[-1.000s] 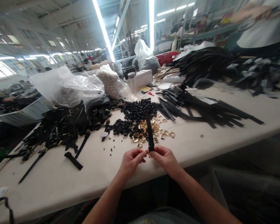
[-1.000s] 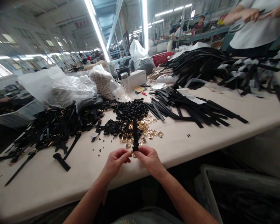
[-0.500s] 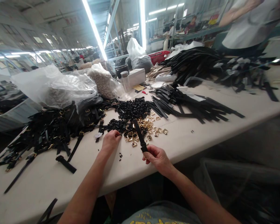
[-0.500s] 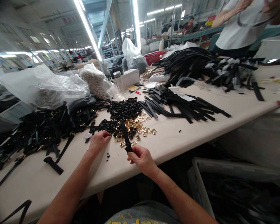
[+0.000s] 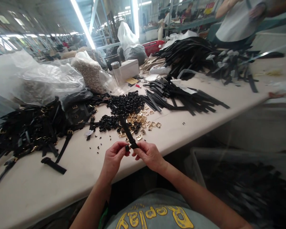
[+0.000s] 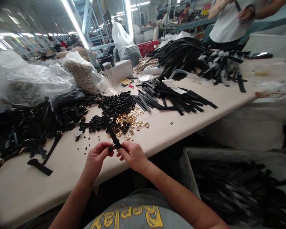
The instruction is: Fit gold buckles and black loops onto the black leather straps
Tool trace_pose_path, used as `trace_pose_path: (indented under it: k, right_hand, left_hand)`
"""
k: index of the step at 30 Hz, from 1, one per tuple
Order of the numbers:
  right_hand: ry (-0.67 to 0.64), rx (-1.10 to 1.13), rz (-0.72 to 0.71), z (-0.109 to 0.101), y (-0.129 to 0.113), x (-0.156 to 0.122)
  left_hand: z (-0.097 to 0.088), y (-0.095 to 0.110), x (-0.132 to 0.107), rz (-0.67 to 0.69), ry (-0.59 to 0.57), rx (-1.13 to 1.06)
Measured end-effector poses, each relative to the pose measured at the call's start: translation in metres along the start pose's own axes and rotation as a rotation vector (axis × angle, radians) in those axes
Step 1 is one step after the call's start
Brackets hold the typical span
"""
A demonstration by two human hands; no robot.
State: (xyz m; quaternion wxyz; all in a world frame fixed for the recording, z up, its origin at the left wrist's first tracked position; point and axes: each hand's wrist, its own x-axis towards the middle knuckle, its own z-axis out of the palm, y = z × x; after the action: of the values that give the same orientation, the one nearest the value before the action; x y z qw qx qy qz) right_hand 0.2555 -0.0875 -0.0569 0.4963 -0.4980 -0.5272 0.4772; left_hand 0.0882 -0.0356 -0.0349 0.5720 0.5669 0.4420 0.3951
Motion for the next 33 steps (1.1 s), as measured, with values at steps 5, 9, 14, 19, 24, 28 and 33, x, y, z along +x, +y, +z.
trace_pose_path:
  k: [5,9,14,19,24,28,33]
  right_hand:
    - [-0.005,-0.040,-0.008,-0.002,-0.005,-0.007]
    - [-0.039,-0.058,0.010,-0.004,-0.007,-0.013]
    - [-0.069,-0.128,0.025,-0.009,-0.006,-0.014]
    - [-0.105,-0.299,0.065,-0.014,-0.012,-0.014]
    - [-0.104,-0.326,0.085,-0.015,-0.015,-0.013]
    - [-0.128,-0.241,0.067,-0.013,-0.011,-0.012]
    - [-0.167,-0.190,-0.050,-0.012,-0.011,-0.014]
  left_hand:
    - [0.014,-0.003,-0.007,-0.003,-0.010,-0.073]
    - [0.015,-0.008,-0.006,-0.006,0.009,-0.151]
    - [0.012,-0.005,-0.005,-0.022,-0.011,-0.071]
    - [0.007,0.003,-0.005,-0.040,-0.064,0.068]
    - [0.006,0.004,-0.008,0.062,-0.129,0.137]
    - [0.005,-0.003,-0.009,0.150,-0.152,0.229]
    - [0.007,-0.006,-0.009,0.168,-0.142,0.322]
